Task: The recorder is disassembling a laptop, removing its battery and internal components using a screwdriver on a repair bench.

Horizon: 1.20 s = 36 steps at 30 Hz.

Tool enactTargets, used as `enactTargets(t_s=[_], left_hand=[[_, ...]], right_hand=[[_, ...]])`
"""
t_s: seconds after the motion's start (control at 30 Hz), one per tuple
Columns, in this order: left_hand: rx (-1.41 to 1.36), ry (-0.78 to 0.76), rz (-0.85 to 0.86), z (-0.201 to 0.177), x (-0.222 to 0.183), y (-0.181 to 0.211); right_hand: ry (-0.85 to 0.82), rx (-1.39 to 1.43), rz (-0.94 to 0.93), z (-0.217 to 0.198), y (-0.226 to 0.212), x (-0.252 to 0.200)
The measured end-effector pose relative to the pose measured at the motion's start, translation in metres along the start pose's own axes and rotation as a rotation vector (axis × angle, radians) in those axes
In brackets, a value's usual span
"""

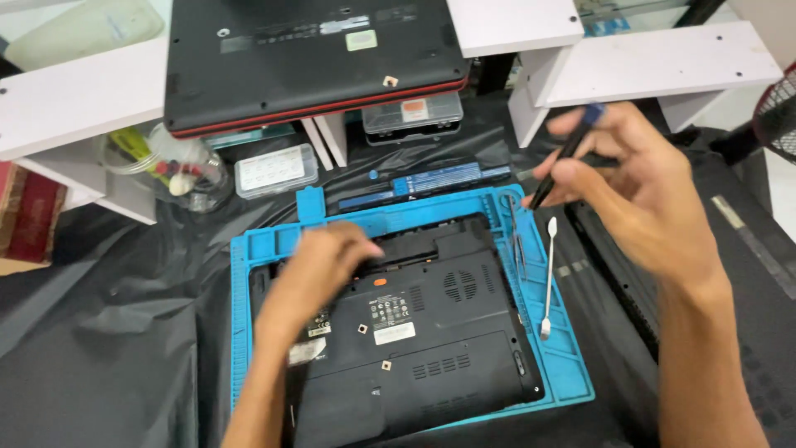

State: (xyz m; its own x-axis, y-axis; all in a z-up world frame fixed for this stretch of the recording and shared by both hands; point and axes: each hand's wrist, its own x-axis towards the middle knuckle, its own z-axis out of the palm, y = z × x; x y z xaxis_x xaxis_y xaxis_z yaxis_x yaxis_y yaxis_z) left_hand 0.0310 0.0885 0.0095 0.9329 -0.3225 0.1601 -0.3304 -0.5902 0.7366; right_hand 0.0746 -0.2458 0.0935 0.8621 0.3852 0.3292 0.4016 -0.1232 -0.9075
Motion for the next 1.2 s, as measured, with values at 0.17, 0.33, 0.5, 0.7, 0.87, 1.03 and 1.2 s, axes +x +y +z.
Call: enactTargets(t_s=[0.17, 0.33, 0.5, 0.7, 0.87, 1.03, 1.2], left_hand=[[0.450, 0.154, -0.187, -0.014, -0.001, -0.067], [0.553, 0.098, -0.255, -0.008, -0.002, -0.098], [0.492, 0.097, -0.270, -0.015, -0.010, -0.096], [0.511, 0.187, -0.244, -0.007, 0.006, -0.026], [0.416, 0.137, 0.060, 0.049, 0.026, 0.050], [0.348, 0.100, 0.304, 0.075, 0.034, 0.077], [0.335, 0.116, 0.189, 0.058, 0.011, 0.065]], right_hand=[[-0.019, -0.270, 0.307, -0.006, 0.064, 0.014], [-0.089, -0.366, 0.561, -0.014, 0.130, 0.013], [-0.031, -0.405, 0.595, -0.020, 0.150, 0.012], [-0.024, -0.335, 0.544, -0.025, 0.158, 0.010], [-0.030, -0.346, 0.559, -0.027, 0.135, 0.009], [-0.348, -0.620, 0.942, -0.028, 0.110, 0.005], [-0.384, -0.594, 0.883, -0.027, 0.136, 0.001]])
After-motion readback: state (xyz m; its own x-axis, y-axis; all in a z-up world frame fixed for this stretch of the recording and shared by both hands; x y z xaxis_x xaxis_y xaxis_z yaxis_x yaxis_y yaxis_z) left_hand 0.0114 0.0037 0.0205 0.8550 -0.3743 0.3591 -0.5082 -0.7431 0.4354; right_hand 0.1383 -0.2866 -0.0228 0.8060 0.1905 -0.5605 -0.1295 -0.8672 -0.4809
